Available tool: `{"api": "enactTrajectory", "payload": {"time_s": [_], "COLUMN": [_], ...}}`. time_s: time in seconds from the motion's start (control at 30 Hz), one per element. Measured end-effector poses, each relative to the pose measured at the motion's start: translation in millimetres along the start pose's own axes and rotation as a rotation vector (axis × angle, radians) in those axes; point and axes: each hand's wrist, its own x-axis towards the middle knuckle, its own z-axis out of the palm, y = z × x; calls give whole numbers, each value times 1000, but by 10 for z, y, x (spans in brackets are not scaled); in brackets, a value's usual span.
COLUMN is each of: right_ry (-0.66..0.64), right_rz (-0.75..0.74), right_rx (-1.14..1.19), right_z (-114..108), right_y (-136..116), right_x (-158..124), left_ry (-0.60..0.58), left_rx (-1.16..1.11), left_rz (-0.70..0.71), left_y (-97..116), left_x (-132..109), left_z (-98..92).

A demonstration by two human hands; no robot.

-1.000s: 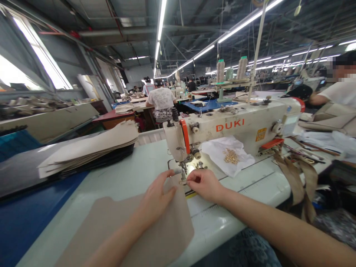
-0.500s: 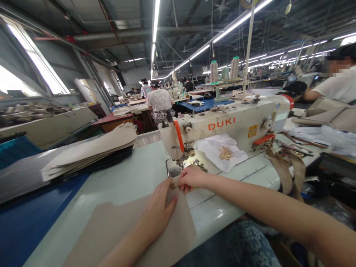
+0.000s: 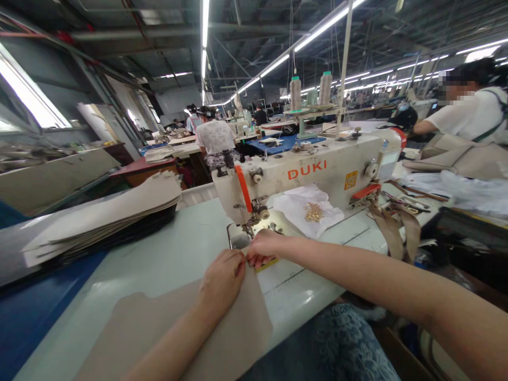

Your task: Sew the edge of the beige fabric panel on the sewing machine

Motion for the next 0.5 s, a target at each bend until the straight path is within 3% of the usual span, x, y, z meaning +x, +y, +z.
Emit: {"api": "enactTrajectory", "payload": {"time_s": [0.17, 0.3, 0.5], "right_ry": [59, 219, 380], "right_rz": [-83, -211, -746], "right_rx": [-141, -280, -792], "right_z": [-2, 11, 4], "right_y": [4, 97, 391], "right_x": [-41, -200, -374], "left_ry": [26, 42, 81], "left_rx": [7, -15, -46], "left_rz": [-2, -12, -11], "left_y": [-13, -15, -17], "left_x": [16, 32, 21], "left_z": [19, 22, 36]}}
